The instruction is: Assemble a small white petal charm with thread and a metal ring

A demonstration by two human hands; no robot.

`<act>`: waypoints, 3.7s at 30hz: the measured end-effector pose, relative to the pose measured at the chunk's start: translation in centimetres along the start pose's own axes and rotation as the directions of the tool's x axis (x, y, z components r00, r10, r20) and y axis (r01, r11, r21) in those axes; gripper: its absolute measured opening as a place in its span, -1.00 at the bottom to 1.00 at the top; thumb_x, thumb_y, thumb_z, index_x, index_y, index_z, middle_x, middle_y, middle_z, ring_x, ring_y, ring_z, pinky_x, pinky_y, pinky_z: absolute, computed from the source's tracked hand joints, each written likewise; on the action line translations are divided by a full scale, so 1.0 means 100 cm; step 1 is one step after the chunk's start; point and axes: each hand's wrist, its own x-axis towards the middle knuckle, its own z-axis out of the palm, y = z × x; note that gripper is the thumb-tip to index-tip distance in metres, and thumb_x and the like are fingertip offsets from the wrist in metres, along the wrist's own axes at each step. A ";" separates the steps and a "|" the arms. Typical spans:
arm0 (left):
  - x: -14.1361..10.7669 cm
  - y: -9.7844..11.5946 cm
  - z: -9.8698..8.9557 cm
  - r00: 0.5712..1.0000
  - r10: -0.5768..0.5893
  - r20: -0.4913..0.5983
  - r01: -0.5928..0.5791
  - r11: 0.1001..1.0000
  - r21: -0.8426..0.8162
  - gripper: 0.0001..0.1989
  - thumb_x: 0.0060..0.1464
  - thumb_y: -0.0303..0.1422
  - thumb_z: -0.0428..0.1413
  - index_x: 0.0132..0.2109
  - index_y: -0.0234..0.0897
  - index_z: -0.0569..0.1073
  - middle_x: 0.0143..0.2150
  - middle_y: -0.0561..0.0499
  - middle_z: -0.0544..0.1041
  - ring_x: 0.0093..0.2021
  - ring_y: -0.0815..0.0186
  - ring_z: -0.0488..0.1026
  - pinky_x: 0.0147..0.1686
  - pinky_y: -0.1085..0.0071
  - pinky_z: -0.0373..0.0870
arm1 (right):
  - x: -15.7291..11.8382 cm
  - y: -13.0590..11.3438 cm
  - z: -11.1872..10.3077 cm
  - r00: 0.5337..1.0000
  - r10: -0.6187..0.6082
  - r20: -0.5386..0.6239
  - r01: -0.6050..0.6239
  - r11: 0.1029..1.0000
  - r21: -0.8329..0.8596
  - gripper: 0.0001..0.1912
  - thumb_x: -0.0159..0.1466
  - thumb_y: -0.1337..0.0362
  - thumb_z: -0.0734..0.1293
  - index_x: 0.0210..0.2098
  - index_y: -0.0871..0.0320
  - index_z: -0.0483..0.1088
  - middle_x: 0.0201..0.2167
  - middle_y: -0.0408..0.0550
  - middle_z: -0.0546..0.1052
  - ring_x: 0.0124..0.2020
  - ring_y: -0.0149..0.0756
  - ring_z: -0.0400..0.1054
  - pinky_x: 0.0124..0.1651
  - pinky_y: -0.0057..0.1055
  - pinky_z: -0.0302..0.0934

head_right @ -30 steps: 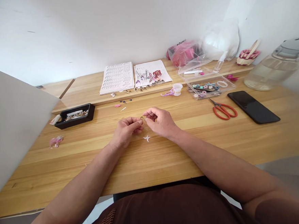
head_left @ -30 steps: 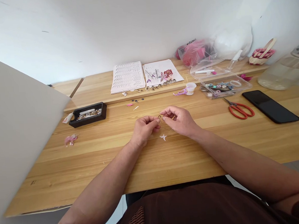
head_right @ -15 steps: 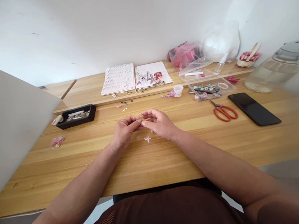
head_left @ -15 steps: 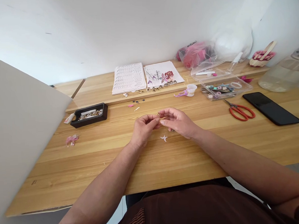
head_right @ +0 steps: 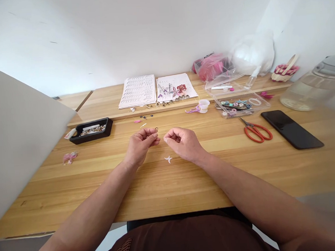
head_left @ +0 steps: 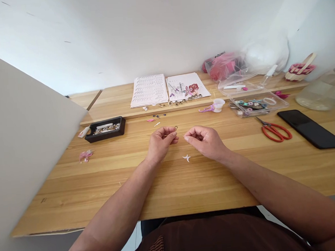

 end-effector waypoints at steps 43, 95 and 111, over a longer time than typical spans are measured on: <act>-0.013 0.000 0.012 0.970 -0.130 0.205 0.139 0.990 -0.026 -0.66 -0.15 -0.27 0.40 -0.27 -0.40 0.55 -0.43 -0.01 0.58 -0.47 0.39 0.55 -0.45 0.52 0.51 | 0.006 0.003 0.001 0.997 0.053 -0.053 -0.047 0.993 0.109 -0.80 0.22 0.15 0.38 -0.34 0.18 0.49 -0.39 -0.09 0.58 -0.37 -0.34 0.40 -0.29 -0.37 0.26; -0.011 0.001 0.009 0.972 -0.099 0.214 0.094 0.995 0.032 -0.65 -0.14 -0.17 0.39 -0.32 -0.34 0.52 -0.50 0.05 0.52 -0.56 0.46 0.39 -0.52 0.51 0.29 | 0.006 0.004 0.006 0.983 0.174 0.057 -0.183 0.928 0.324 -0.66 0.13 0.02 0.45 -0.30 0.16 0.46 -0.34 -0.08 0.54 -0.44 -0.41 0.33 -0.49 -0.47 0.20; -0.003 0.002 0.005 0.996 -0.026 0.080 0.030 0.998 -0.054 -0.62 -0.11 -0.14 0.38 -0.32 -0.32 0.47 -0.43 0.10 0.49 -0.42 0.47 0.46 -0.32 0.50 0.41 | 0.002 -0.001 0.001 0.994 0.075 0.082 -0.083 0.991 0.101 -0.74 0.17 0.08 0.41 -0.41 0.17 0.46 -0.54 -0.16 0.45 -0.52 -0.42 0.21 -0.46 -0.44 0.10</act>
